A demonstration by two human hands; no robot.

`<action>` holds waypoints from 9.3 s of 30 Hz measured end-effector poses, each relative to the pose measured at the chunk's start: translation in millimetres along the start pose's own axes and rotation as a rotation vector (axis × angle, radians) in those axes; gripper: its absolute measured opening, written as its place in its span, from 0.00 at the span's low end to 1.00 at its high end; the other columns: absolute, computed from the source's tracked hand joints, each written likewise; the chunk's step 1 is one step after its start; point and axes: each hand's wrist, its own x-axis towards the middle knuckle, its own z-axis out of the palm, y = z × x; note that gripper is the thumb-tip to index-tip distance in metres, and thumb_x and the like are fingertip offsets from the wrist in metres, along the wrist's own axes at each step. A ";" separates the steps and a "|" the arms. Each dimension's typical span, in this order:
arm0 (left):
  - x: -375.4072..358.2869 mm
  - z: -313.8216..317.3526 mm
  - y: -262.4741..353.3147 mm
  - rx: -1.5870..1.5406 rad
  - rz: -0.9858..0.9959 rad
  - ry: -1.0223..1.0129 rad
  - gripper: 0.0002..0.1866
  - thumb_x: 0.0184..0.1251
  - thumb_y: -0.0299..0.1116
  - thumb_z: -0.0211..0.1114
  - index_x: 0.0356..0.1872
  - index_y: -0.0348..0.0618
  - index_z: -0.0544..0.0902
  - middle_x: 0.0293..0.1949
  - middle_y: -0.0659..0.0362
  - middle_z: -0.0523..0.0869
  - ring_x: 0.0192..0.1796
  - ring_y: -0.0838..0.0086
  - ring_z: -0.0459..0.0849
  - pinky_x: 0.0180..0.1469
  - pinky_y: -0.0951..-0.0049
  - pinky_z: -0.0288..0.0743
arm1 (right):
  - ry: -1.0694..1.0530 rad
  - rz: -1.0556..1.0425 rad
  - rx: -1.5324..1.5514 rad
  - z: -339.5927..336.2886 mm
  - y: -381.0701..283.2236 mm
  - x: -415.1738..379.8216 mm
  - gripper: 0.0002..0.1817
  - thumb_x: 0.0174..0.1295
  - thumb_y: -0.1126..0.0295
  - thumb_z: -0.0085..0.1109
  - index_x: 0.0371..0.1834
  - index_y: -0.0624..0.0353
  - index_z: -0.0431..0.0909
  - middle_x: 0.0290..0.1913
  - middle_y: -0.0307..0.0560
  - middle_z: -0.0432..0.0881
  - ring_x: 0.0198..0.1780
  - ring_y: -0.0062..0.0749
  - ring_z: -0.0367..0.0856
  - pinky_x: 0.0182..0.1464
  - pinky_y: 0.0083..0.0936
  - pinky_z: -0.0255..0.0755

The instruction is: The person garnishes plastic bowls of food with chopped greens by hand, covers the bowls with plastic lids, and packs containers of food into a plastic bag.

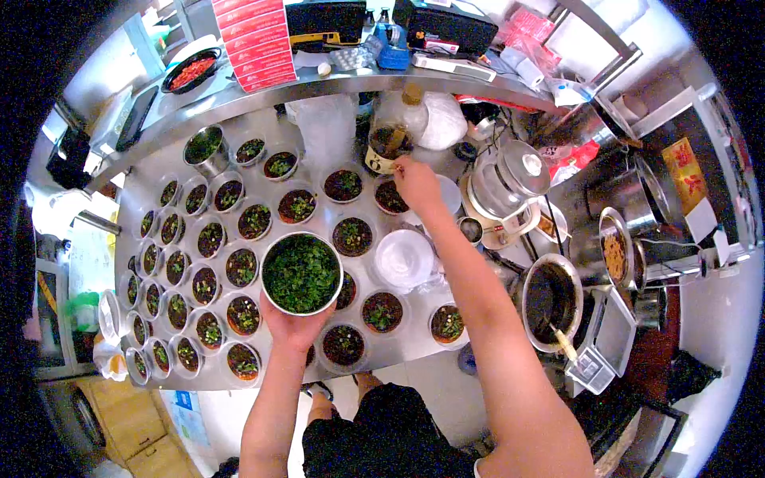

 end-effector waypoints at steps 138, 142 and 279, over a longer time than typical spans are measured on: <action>-146.7 49.6 89.7 0.077 -0.090 -0.042 0.31 0.62 0.60 0.54 0.64 0.60 0.72 0.64 0.60 0.74 0.65 0.63 0.71 0.63 0.52 0.65 | -0.084 -0.228 0.690 -152.0 -374.8 -169.7 0.12 0.54 0.77 0.62 0.41 0.59 0.74 0.35 0.41 0.80 0.25 0.20 0.74 0.29 0.20 0.70; -142.2 44.7 87.1 0.143 -0.171 -0.095 0.31 0.61 0.61 0.55 0.64 0.60 0.72 0.64 0.60 0.75 0.64 0.64 0.72 0.63 0.52 0.67 | -0.119 -0.343 0.412 -148.5 -353.4 -188.4 0.16 0.49 0.75 0.61 0.43 0.59 0.74 0.41 0.48 0.74 0.39 0.40 0.76 0.43 0.31 0.74; -372.0 -197.7 -523.2 2.050 -0.611 -1.061 0.22 0.65 0.31 0.64 0.57 0.36 0.71 0.48 0.51 0.80 0.47 0.66 0.81 0.48 0.68 0.77 | 1.284 0.923 1.473 -134.2 -188.7 -867.0 0.25 0.72 0.50 0.45 0.63 0.54 0.72 0.62 0.45 0.74 0.62 0.33 0.73 0.62 0.37 0.68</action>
